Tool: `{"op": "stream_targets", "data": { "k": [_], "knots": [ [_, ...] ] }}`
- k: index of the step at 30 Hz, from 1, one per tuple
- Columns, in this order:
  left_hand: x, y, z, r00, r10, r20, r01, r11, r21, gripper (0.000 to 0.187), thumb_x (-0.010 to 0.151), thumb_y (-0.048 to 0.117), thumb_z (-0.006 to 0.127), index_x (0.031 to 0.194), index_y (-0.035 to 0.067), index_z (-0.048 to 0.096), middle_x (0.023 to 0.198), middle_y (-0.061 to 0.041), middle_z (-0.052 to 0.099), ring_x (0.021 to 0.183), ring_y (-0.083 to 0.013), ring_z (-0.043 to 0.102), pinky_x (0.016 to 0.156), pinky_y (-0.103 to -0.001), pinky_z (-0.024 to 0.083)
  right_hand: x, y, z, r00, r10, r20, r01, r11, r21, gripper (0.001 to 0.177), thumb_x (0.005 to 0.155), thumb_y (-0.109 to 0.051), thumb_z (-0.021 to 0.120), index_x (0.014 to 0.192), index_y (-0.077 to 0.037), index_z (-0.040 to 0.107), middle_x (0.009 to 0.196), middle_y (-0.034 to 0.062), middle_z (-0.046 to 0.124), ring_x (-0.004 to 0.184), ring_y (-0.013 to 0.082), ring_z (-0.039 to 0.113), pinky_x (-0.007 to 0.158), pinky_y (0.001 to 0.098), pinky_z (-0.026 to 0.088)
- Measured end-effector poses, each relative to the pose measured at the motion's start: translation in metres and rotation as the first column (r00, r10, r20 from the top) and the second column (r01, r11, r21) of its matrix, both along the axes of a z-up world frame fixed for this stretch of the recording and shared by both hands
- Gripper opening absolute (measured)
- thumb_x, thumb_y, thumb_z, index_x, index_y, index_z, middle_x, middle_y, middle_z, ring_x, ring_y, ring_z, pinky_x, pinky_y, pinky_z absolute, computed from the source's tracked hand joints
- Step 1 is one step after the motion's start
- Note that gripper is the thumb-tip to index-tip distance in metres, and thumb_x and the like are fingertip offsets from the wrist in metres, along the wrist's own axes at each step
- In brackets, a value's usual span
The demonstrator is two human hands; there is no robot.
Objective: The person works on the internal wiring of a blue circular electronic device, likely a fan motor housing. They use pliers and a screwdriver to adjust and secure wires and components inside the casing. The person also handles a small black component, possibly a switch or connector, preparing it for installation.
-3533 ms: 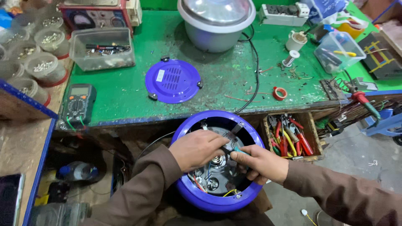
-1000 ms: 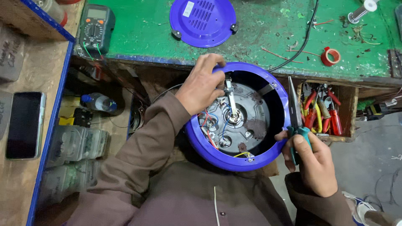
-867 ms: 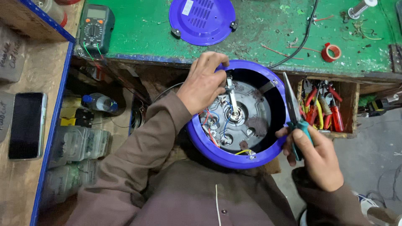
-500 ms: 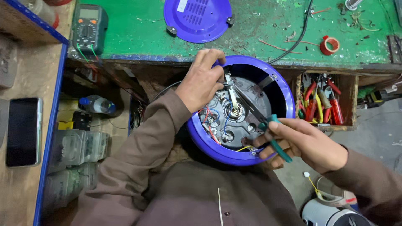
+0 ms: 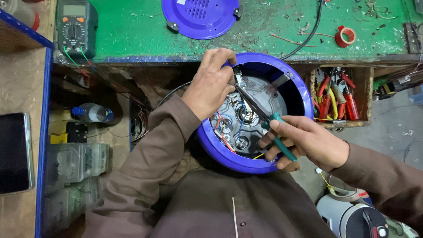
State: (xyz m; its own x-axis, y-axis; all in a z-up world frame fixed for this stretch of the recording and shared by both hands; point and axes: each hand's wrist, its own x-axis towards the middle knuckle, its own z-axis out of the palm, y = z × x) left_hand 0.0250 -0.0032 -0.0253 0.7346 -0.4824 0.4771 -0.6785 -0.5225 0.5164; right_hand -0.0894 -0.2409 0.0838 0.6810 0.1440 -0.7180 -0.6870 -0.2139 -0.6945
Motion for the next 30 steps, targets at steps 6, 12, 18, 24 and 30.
{"op": "stream_targets", "data": {
  "k": [6,12,18,24,30],
  "knots": [
    [0.000,0.000,0.000,1.000,0.006,-0.009,-0.006,1.000,-0.001,0.031,0.077,0.005,0.090,0.078,0.005,0.059,0.122,-0.003,0.048,0.128,-0.0343,0.044,0.110,-0.044,0.047,0.003,-0.006,-0.023,0.999,0.020,0.036,-0.020,1.000,0.004,0.041,0.103,-0.024,0.057,0.101,0.016,0.064,0.088,0.0325,0.068,0.059,0.0416,0.073,0.034,0.0562,0.060],
    [-0.001,0.000,0.003,1.000,-0.001,-0.025,0.001,1.000,0.004,0.031,0.078,0.007,0.089,0.078,0.005,0.059,0.122,-0.003,0.048,0.127,-0.0342,0.045,0.110,-0.044,0.046,-0.002,0.008,-0.001,0.999,-0.048,-0.007,0.048,0.999,0.002,0.039,0.102,-0.021,0.057,0.100,0.018,0.063,0.093,0.0341,0.068,0.066,0.0467,0.076,0.044,0.0641,0.064],
    [0.000,0.001,0.002,0.999,-0.024,-0.036,0.024,1.000,-0.002,0.031,0.079,0.006,0.088,0.078,0.004,0.057,0.122,-0.004,0.048,0.128,-0.0342,0.045,0.111,-0.044,0.045,0.000,0.003,-0.013,0.999,-0.043,0.019,0.043,0.999,0.014,0.040,0.104,-0.023,0.056,0.097,0.016,0.062,0.090,0.0314,0.067,0.062,0.0396,0.071,0.037,0.0570,0.060],
    [0.001,0.002,0.002,0.999,-0.037,-0.031,0.037,0.999,-0.013,0.032,0.079,0.005,0.087,0.078,0.004,0.056,0.122,-0.005,0.048,0.127,-0.0351,0.045,0.110,-0.045,0.045,-0.001,-0.009,-0.035,0.998,-0.002,0.064,-0.001,0.999,0.045,0.041,0.110,-0.029,0.055,0.093,0.008,0.059,0.081,0.0200,0.055,0.055,0.0159,0.046,0.021,0.0333,0.037],
    [0.001,0.002,0.002,0.998,-0.044,-0.043,0.043,0.999,-0.026,0.032,0.079,0.004,0.087,0.077,0.004,0.056,0.122,-0.005,0.049,0.127,-0.0349,0.046,0.109,-0.044,0.046,0.016,-0.011,-0.010,0.998,0.054,0.044,-0.055,0.998,0.027,0.044,0.113,-0.028,0.053,0.090,0.009,0.055,0.079,0.0171,0.048,0.055,0.0116,0.036,0.025,0.0254,0.026]
  ]
}}
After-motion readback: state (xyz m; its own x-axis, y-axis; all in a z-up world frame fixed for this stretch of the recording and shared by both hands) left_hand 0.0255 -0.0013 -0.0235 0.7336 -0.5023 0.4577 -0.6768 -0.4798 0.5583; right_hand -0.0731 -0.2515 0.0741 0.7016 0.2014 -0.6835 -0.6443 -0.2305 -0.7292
